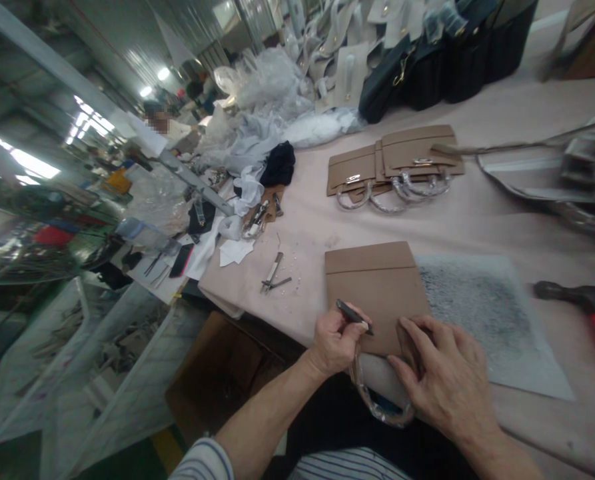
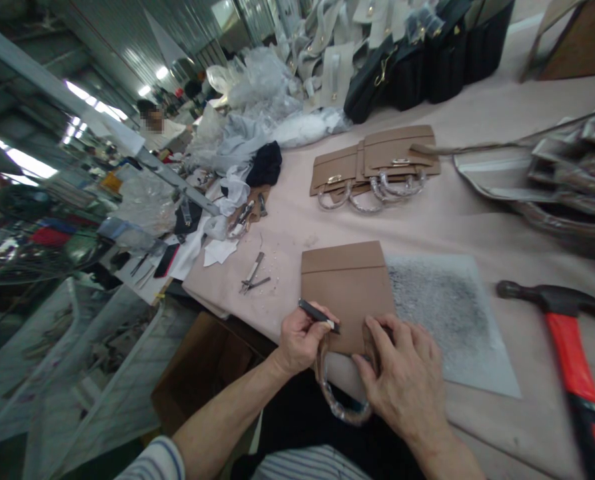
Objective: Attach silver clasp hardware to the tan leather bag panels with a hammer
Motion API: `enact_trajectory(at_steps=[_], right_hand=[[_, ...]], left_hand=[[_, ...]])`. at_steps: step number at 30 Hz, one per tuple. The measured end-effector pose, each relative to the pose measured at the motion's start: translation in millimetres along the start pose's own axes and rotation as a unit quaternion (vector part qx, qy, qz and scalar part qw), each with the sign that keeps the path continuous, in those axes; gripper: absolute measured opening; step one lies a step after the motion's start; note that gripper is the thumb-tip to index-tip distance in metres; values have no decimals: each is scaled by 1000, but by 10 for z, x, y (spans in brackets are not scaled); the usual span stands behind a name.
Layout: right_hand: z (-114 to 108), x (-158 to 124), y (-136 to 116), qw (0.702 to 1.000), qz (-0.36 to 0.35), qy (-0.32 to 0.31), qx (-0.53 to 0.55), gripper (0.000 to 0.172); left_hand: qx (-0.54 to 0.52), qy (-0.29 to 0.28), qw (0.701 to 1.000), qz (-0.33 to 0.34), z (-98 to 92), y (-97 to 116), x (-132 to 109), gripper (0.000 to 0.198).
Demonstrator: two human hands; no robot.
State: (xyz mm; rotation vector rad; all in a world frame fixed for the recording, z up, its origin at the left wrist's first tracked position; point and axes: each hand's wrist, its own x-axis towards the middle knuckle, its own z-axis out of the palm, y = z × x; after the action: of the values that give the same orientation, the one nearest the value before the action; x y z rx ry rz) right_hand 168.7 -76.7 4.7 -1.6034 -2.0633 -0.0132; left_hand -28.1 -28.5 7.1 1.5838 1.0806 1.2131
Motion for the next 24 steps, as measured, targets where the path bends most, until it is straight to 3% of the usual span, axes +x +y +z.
enact_trajectory(at_steps=[9,24], right_hand=[[-1,7,-9,1000,4,1,-1,43],[3,-1,-13,1000,11,-10,1,42]], left_hand=[[71,-4,995,76,-13,20,-15,13],[12,4,1000,-3,15,25,4,16]])
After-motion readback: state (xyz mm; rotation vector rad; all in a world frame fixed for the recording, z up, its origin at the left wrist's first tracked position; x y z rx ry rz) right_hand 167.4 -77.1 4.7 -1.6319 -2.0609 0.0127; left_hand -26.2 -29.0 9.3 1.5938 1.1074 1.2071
